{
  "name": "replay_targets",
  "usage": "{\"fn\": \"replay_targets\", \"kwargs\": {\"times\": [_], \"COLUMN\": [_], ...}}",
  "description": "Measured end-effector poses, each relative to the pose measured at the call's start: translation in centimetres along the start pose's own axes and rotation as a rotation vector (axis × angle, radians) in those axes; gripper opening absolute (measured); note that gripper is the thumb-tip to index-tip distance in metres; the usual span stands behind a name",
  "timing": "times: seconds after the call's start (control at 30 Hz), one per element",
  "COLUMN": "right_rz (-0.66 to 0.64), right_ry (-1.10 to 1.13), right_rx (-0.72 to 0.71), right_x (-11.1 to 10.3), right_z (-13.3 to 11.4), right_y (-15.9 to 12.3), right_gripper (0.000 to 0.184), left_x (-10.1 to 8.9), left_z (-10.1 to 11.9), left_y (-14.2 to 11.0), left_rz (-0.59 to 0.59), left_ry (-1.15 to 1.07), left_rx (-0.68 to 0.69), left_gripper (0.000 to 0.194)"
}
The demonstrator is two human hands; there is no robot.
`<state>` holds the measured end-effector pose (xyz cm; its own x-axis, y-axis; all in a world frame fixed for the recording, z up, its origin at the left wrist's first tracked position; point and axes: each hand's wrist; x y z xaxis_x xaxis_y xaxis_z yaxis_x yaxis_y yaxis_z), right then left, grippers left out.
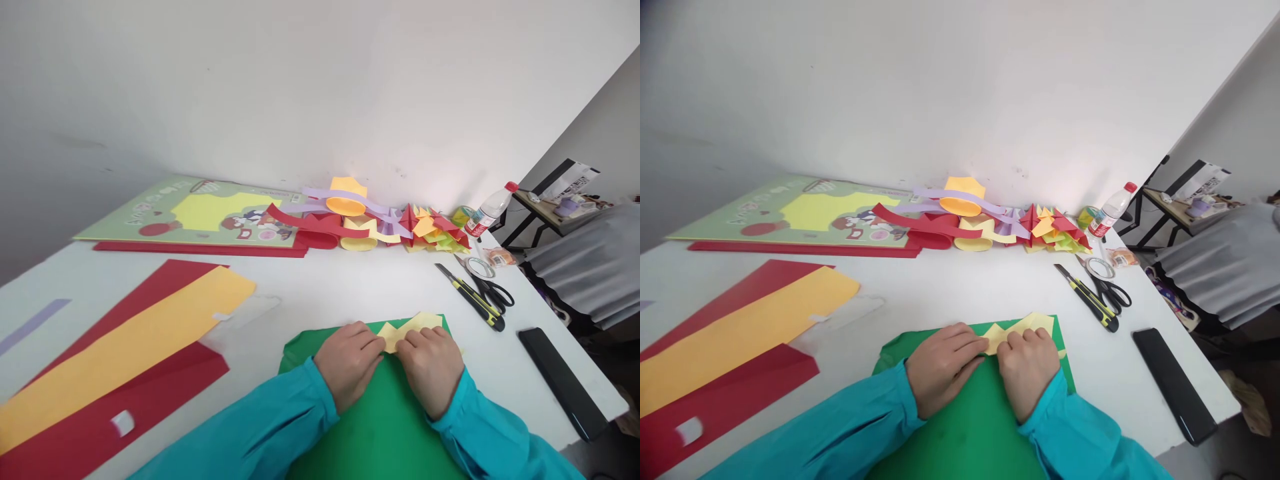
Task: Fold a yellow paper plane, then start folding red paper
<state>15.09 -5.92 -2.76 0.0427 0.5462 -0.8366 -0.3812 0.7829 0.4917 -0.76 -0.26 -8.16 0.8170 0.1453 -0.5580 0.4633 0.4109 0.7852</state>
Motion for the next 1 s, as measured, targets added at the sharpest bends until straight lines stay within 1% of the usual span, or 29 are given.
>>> {"fn": "replay_targets", "kwargs": {"times": [0.07,0.13,0.23,0.33,0.4,0.43,0.5,0.57,0.63,0.7,0.8,0.9,0.97,1.0], "right_rz": [-0.067,-0.17,-0.328,-0.42,-0.418,-0.393,-0.307,-0.232,-0.236,-0.319,-0.482,-0.627,-0.713,-0.748], "right_ry": [0.016,0.035,0.059,0.066,0.052,0.042,0.028,0.024,0.021,0.021,0.054,0.138,0.227,0.274], "right_rx": [0.014,0.031,0.052,0.051,0.034,0.022,0.003,-0.002,0.013,0.045,0.087,0.105,0.151,0.145], "right_x": [-0.3,-0.7,-1.2,-1.8,-2.3,-2.7,-3.3,-3.7,-3.6,-3.1,-2.2,-1.4,-0.8,-0.4], "right_z": [0.3,0.7,1.1,1.4,1.3,1.2,0.7,0.2,-0.3,-0.5,-0.3,0.6,1.5,2.0], "right_y": [0.1,0.3,1.1,1.8,1.9,1.9,1.6,1.4,1.4,1.8,3.1,4.7,5.5,5.9], "right_gripper": [0.02,0.02,0.021,0.021,0.019,0.017,0.013,0.013,0.013,0.014,0.016,0.02,0.021,0.02], "left_x": [-0.1,-0.1,-0.2,-0.2,-0.2,-0.2,-0.4,-0.5,-0.6,-0.8,-0.8,-0.8,-0.7,-0.8], "left_z": [-0.3,-0.6,-0.9,-0.9,-0.8,-0.7,-0.5,-0.3,-0.1,0.0,0.1,0.1,0.2,0.2], "left_y": [0.0,0.0,-0.2,-0.3,-0.3,-0.3,0.0,0.4,0.8,1.1,1.3,1.3,1.3,1.4], "left_rz": [0.006,0.008,-0.024,-0.074,-0.112,-0.131,-0.164,-0.186,-0.2,-0.212,-0.227,-0.238,-0.243,-0.246], "left_ry": [-0.048,-0.089,-0.107,-0.114,-0.106,-0.097,-0.079,-0.071,-0.074,-0.08,-0.083,-0.078,-0.078,-0.079], "left_rx": [-0.004,-0.028,-0.099,-0.185,-0.251,-0.283,-0.339,-0.388,-0.431,-0.467,-0.501,-0.523,-0.528,-0.53], "left_gripper": [0.022,0.023,0.022,0.019,0.016,0.015,0.014,0.013,0.012,0.011,0.011,0.011,0.012,0.014]}}
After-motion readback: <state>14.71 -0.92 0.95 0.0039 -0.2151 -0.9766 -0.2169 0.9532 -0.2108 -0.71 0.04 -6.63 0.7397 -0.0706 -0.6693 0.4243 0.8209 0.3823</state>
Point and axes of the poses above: each hand's wrist, its own y-axis towards the middle knuckle, its own x-axis out of the palm, z = x × y, and after that the axes turned 14 degrees about z, right-handed
